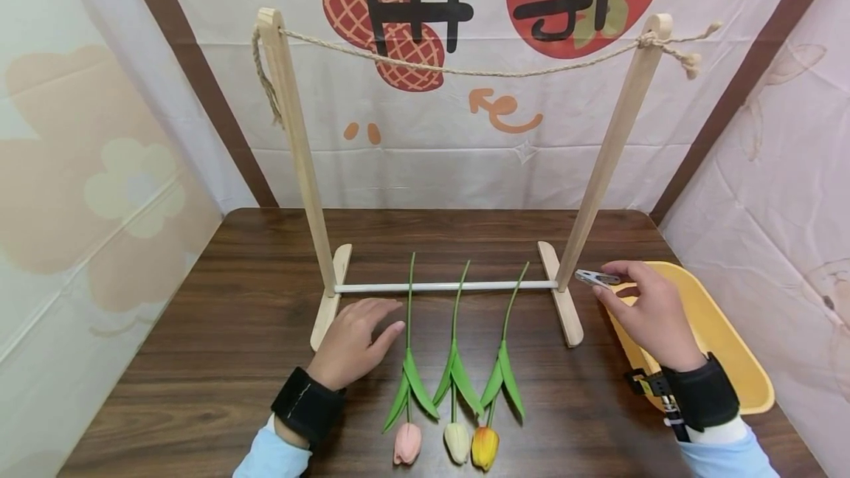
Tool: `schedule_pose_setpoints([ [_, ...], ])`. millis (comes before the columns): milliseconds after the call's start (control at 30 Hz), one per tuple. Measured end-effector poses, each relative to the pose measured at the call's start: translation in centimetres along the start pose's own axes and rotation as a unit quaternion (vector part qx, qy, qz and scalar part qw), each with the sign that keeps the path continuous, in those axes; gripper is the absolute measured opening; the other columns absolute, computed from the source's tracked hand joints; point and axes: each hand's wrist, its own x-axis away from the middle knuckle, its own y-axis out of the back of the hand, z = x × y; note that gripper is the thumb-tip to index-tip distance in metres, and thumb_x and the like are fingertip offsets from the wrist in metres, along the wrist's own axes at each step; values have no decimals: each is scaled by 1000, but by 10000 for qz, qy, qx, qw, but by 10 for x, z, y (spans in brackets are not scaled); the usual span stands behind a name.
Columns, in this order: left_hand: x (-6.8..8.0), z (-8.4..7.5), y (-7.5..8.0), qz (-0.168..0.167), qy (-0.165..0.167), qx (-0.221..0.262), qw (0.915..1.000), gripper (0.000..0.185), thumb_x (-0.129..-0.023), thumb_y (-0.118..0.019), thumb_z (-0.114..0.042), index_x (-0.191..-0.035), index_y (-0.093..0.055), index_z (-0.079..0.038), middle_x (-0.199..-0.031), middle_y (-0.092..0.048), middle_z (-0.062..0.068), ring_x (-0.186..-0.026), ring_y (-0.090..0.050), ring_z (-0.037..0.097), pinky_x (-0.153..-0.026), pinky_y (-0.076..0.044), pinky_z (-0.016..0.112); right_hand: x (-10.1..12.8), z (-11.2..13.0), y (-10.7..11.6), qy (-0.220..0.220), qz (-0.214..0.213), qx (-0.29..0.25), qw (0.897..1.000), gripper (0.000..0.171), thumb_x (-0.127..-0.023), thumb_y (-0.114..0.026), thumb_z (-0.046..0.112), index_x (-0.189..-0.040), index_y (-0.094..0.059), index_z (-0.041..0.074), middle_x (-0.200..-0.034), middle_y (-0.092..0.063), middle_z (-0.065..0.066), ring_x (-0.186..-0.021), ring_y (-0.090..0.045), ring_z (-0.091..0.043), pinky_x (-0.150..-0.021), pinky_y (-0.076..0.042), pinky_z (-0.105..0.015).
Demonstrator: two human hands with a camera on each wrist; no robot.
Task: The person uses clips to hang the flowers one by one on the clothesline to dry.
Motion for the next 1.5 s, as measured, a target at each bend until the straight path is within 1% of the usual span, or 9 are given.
schedule_pose_setpoints([
  [67,0,0,0,-8,-7,-6,10000,34,-96,-62,-29,-121,-67,-7,-118,-66,7,-113,-59,26,-95,-43,47,1,1,-5,-20,-25,-115,9999,31,-74,-80,-5,-101,-65,-4,-92,-66,-14,-76,-63,-27,-64,-49,-16],
  [133,-1,0,0,-14,-13,-4,10000,33,-96,-62,-30,-121,-67,-8,-118,-66,7,-112,-59,26,-95,-43,47,2,0,-10,-91,-18,-220,9997,30,-75,-80,-5,-101,-65,-4,-92,-66,-13,-77,-63,-25,-65,-47,-13],
  [367,-2,2,0,-14,-1,-22,10000,34,-96,-62,-29,-120,-67,-6,-117,-66,8,-112,-60,27,-95,-43,47,9,-2,-29,-550,66,-664,9963,29,-79,-78,0,-105,-65,-1,-94,-65,-9,-82,-61,-23,-69,-45,-12],
  [567,-1,3,-2,28,42,-26,10000,34,-96,-63,-29,-120,-67,-6,-117,-66,8,-112,-60,26,-95,-43,47,17,-4,-44,-884,-23,-993,9911,29,-80,-79,0,-106,-66,-2,-93,-67,-11,-75,-60,-19,-62,-48,-18],
  [633,-1,3,-3,43,45,-21,10000,34,-96,-63,-29,-120,-67,-6,-117,-66,8,-112,-60,26,-95,-43,47,19,-4,-48,-998,-61,-1056,9894,29,-80,-79,1,-106,-66,-2,-92,-67,-12,-73,-60,-16,-61,-47,-18],
  [767,-1,4,-4,63,43,-8,10000,34,-96,-62,-30,-120,-67,-6,-117,-66,8,-112,-60,26,-95,-43,47,22,-4,-52,-1225,-148,-1209,9850,27,-81,-79,5,-105,-67,-2,-91,-68,-15,-73,-60,-11,-63,-47,-16],
  [1000,-4,5,-5,43,34,-7,10000,32,-96,-62,-28,-119,-68,-6,-115,-67,8,-111,-60,27,-94,-44,47,25,-10,-56,-1508,-415,-1533,9757,29,-81,-79,6,-107,-68,-3,-92,-69,-12,-74,-60,-7,-65,-47,-15],
  [1200,-6,6,-4,-6,-10,-45,10000,32,-96,-62,-28,-118,-68,-6,-115,-67,9,-111,-60,27,-94,-44,47,27,-14,-57,-1631,-608,-1853,9671,28,-81,-79,4,-107,-69,-2,-93,-68,-11,-74,-61,-6,-65,-48,-16],
  [1500,-6,6,-5,35,-39,-42,10000,32,-96,-62,-28,-118,-68,-6,-114,-67,9,-110,-60,27,-94,-44,47,29,-17,-60,-1589,-687,-1857,9672,26,-81,-79,4,-105,-70,-3,-91,-69,-12,-72,-61,-7,-65,-48,-15],
])
